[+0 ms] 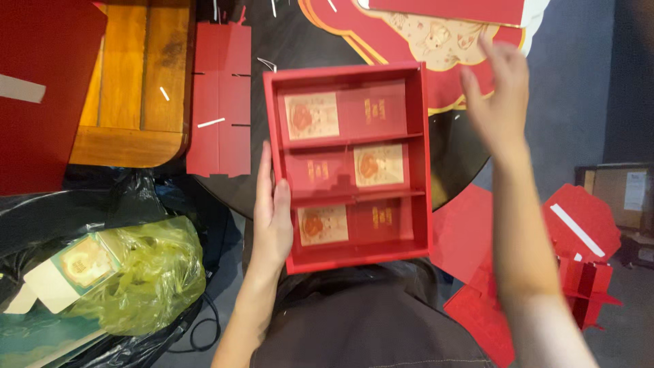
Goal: The person assembles red cardboard boxes by folding flaps and inserting them into a larger container. They then place smaller red packets into the compartments of the assembled box and close the lid.
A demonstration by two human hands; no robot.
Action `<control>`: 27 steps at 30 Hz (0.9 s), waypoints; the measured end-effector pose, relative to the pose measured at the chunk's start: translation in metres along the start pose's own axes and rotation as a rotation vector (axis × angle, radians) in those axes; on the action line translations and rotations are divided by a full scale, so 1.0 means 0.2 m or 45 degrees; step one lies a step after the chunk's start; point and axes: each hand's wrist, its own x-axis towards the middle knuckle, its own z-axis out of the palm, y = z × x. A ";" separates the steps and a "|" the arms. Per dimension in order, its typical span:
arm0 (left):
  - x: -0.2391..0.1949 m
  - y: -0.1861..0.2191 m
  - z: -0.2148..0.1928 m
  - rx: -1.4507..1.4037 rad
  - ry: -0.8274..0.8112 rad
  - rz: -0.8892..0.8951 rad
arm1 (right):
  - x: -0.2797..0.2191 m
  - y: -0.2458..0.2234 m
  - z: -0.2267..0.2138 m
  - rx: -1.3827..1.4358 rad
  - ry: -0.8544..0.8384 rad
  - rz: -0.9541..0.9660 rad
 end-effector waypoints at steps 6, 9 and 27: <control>-0.02 -0.07 0.21 -0.154 0.011 -0.043 | 0.57 0.26 -0.01 -0.121 -0.044 -0.161; 0.17 -0.11 0.30 -0.298 -0.018 0.045 | 0.53 0.07 -0.14 0.159 -0.042 -0.138; 0.26 -0.20 -0.22 1.574 0.344 0.203 | 0.72 -1.07 0.66 0.067 -0.635 -0.481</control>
